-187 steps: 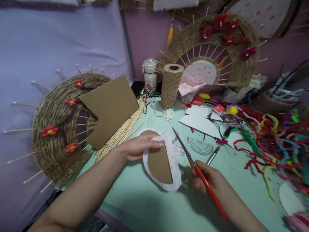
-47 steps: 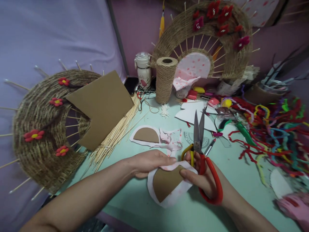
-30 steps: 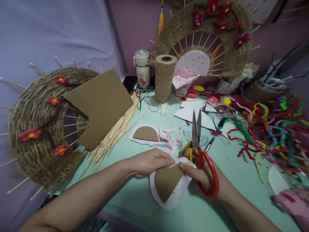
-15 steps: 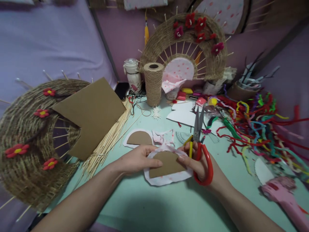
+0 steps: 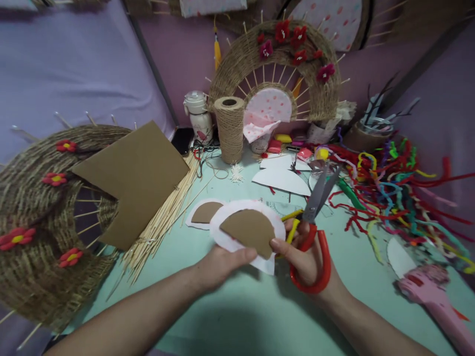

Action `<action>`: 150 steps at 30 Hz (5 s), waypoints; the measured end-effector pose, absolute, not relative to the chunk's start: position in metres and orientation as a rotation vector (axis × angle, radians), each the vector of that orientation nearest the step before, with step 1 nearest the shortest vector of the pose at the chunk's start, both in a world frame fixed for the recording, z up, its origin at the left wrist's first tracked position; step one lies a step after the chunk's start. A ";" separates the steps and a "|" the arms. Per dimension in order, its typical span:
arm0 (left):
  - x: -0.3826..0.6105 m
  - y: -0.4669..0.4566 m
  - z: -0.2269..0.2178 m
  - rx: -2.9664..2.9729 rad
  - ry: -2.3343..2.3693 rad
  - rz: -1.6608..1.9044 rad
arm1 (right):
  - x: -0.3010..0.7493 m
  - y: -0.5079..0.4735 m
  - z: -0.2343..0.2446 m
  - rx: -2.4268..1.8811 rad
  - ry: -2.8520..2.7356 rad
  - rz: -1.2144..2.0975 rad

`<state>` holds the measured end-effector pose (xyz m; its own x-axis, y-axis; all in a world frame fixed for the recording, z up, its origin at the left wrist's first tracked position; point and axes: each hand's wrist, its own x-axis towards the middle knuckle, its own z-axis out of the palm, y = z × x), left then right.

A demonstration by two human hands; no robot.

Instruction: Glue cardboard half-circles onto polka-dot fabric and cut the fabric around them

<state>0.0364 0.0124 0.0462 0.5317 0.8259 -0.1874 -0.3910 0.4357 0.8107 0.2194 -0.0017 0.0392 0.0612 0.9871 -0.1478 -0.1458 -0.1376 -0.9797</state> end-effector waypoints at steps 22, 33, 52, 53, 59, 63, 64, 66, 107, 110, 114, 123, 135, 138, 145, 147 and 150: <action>0.024 0.033 0.076 0.143 0.650 1.316 | 0.227 -0.026 0.040 -1.276 -1.581 1.440; 0.025 0.025 0.076 0.209 0.583 1.303 | 0.227 -0.025 0.038 -1.402 -1.719 1.377; 0.038 0.011 0.069 0.289 0.570 1.250 | 0.209 -0.028 0.046 -1.425 -1.563 1.545; 0.039 0.011 0.068 0.296 0.574 1.243 | 0.209 -0.028 0.046 -1.426 -1.555 1.553; 0.038 0.010 0.067 0.251 0.599 1.242 | 0.209 -0.028 0.048 -1.418 -1.571 1.543; 0.038 0.011 0.067 0.259 0.599 1.240 | 0.209 -0.029 0.047 -1.438 -1.553 1.540; 0.038 0.011 0.067 0.265 0.599 1.238 | 0.209 -0.029 0.046 -1.442 -1.545 1.539; 0.038 0.011 0.067 0.275 0.599 1.229 | 0.209 -0.029 0.044 -1.453 -1.544 1.532; 0.027 0.024 0.076 0.198 0.698 1.364 | 0.221 -0.023 0.042 -1.447 -1.777 1.378; 0.027 0.025 0.075 0.205 0.716 1.354 | 0.221 -0.023 0.044 -1.397 -1.766 1.371; 0.027 0.025 0.073 0.203 0.734 1.347 | 0.222 -0.024 0.042 -1.396 -1.780 1.382; 0.028 0.022 0.075 0.260 0.778 1.309 | 0.223 -0.024 0.041 -1.389 -1.817 1.355; 0.027 0.021 0.074 0.351 0.771 1.256 | 0.226 -0.023 0.042 -1.454 -1.820 1.365; 0.027 0.020 0.075 0.354 0.775 1.252 | 0.226 -0.023 0.041 -1.476 -1.827 1.355; 0.026 0.018 0.074 0.419 0.750 1.218 | 0.225 -0.024 0.041 -1.472 -1.833 1.332; 0.026 0.018 0.073 0.421 0.745 1.218 | 0.223 -0.023 0.042 -1.468 -1.817 1.333; 0.026 0.018 0.072 0.404 0.749 1.219 | 0.221 -0.024 0.042 -1.494 -1.762 1.310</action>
<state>0.0265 0.0182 0.0725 0.1513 0.9425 -0.2978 -0.6918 0.3162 0.6492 0.2206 -0.0238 0.0418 -0.2877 0.9337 -0.2132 0.4732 -0.0550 -0.8792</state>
